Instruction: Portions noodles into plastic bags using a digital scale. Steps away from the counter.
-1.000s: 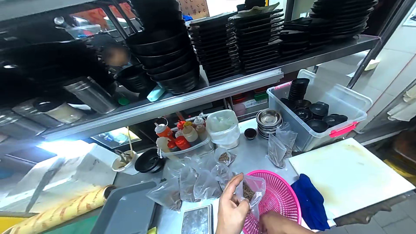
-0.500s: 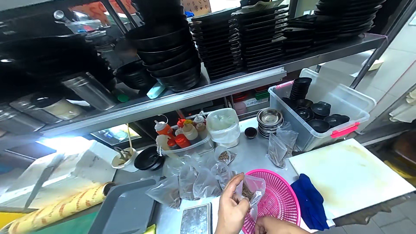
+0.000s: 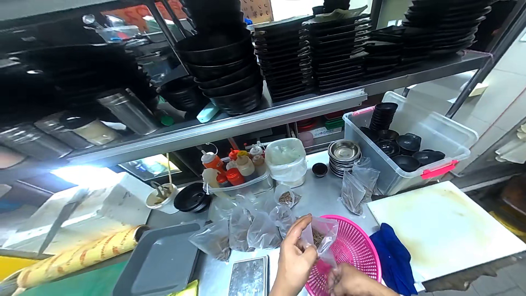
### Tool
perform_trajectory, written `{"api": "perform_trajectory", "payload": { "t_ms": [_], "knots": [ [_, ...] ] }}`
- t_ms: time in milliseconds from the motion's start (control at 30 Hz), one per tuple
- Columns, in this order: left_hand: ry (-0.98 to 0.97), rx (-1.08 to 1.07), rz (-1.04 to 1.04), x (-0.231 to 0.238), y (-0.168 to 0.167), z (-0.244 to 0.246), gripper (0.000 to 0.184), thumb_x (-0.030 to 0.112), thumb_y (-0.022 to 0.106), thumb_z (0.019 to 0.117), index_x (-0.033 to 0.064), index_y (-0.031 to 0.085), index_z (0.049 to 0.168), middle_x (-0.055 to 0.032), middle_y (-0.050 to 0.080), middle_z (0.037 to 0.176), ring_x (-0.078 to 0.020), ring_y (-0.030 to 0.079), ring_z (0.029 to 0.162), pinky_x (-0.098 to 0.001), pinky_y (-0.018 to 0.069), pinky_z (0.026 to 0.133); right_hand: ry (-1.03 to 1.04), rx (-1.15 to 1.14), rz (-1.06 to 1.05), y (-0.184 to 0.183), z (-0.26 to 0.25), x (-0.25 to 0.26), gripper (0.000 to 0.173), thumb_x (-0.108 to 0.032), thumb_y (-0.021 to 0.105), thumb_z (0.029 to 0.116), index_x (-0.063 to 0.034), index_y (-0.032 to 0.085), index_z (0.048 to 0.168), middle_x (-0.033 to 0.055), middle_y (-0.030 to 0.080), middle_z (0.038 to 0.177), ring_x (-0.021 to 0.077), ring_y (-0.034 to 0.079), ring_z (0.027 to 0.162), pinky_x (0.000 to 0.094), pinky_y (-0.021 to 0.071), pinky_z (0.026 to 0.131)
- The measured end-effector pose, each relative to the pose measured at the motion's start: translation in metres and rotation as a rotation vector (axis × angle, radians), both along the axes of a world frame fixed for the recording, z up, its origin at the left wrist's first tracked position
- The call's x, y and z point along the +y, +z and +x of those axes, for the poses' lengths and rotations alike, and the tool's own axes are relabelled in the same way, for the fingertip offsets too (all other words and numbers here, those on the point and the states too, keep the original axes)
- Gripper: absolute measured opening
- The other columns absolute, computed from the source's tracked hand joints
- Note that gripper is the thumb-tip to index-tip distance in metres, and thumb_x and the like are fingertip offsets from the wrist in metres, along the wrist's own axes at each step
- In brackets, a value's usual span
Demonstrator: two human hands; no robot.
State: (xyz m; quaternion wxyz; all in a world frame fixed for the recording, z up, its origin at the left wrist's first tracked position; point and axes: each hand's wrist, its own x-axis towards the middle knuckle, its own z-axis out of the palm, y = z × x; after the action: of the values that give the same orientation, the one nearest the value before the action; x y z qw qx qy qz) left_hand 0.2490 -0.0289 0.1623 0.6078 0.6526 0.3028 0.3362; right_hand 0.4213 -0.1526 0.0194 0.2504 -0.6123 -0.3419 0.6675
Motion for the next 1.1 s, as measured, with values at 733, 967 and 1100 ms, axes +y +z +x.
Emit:
{"api": "perform_trajectory", "payload": {
  "t_ms": [733, 967, 1100],
  "knots": [
    [-0.151, 0.194, 0.082, -0.011, -0.008, 0.004, 0.071, -0.003, 0.072, 0.0749, 0.0145, 0.061, 0.143, -0.0005, 0.051, 0.154, -0.0124, 0.071, 0.084, -0.0343, 0.0611, 0.059, -0.163, 0.025, 0.632, 0.258, 0.096, -0.006, 0.018, -0.003, 0.082, 0.0793, -0.0092, 0.071, 0.092, 0.0086, 0.071, 0.081, 0.0141, 0.064, 0.059, 0.0289, 0.0553, 0.052],
    [-0.167, 0.241, 0.212, -0.026, -0.008, 0.013, 0.063, 0.003, 0.074, 0.0742, 0.0098, 0.065, 0.136, -0.0051, 0.057, 0.148, -0.0138, 0.06, 0.128, -0.0393, 0.0599, 0.094, 0.121, -0.371, 0.686, 0.286, 0.061, 0.024, 0.01, -0.018, 0.079, 0.0852, -0.0146, 0.073, 0.093, 0.0003, 0.071, 0.08, 0.0124, 0.065, 0.064, 0.0323, 0.0566, 0.057],
    [-0.186, 0.205, 0.136, -0.033, -0.005, 0.015, 0.063, 0.003, 0.075, 0.076, 0.0105, 0.064, 0.137, -0.0056, 0.057, 0.147, -0.0147, 0.064, 0.122, -0.0401, 0.0626, 0.09, 0.464, -0.822, 0.537, 0.24, 0.04, 0.035, 0.022, -0.027, 0.076, 0.0874, -0.0205, 0.075, 0.109, 0.0008, 0.074, 0.103, 0.0205, 0.07, 0.095, 0.052, 0.0576, 0.084]
  ]
}}
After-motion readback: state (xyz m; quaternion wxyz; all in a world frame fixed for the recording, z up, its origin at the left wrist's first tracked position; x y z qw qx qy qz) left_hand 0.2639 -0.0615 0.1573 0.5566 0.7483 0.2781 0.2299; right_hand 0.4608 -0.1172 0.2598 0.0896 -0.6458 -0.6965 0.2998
